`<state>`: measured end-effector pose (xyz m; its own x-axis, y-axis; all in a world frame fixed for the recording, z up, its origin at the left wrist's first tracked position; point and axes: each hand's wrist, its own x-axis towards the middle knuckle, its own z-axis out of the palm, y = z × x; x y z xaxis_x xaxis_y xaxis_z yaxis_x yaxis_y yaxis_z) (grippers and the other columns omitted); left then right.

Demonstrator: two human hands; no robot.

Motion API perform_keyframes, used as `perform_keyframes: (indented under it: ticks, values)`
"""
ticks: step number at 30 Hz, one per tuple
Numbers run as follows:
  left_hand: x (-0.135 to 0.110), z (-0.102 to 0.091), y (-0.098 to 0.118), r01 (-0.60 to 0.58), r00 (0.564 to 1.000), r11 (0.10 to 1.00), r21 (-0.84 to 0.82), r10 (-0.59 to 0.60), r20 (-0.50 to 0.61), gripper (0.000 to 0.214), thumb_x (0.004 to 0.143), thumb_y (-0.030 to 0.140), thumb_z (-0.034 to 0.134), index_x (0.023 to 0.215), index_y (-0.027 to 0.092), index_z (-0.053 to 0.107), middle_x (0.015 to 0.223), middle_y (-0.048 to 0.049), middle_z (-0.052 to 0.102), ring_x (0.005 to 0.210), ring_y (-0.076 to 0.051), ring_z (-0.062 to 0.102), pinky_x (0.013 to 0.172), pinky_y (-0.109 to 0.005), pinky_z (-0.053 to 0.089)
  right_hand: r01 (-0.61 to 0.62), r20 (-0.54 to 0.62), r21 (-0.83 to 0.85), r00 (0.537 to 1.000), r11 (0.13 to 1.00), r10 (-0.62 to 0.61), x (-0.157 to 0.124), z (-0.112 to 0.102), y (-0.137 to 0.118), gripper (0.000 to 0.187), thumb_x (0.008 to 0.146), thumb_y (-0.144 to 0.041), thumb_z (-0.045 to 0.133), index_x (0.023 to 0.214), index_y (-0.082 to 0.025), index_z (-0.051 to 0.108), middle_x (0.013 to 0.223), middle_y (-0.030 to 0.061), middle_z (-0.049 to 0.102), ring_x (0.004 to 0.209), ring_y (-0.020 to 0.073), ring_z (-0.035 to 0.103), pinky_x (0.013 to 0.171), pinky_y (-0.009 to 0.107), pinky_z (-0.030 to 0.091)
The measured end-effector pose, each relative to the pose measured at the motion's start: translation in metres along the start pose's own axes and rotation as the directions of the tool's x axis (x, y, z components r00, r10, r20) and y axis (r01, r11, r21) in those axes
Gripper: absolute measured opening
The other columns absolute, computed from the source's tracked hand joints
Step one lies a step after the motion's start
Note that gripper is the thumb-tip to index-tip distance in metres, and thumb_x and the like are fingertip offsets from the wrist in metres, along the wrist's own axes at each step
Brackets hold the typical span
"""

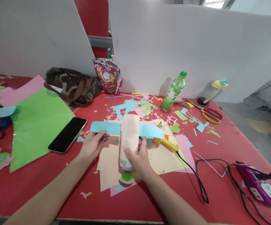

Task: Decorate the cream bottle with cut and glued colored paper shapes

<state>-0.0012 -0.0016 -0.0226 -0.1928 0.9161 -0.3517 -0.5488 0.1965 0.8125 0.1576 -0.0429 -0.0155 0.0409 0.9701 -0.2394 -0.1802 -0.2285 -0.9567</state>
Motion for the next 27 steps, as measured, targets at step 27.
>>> perform_keyframes:
  ticks: [27]
  values:
    - [-0.0025,0.0041,0.0031,-0.012,1.000,1.000,-0.017,0.012,-0.004,0.020,0.054,0.020,0.072,0.063,0.010,0.057,0.052,0.0003,0.060,0.052,-0.010,0.060,0.057,-0.021,0.049,-0.101,0.042,0.206,0.995,0.973,0.095,-0.0008,-0.0005,-0.0045,0.039,0.056,-0.029,0.059,0.092,-0.024,0.046,0.079,0.0001,0.057,0.065,0.0161,0.053,0.056,0.027,0.043]
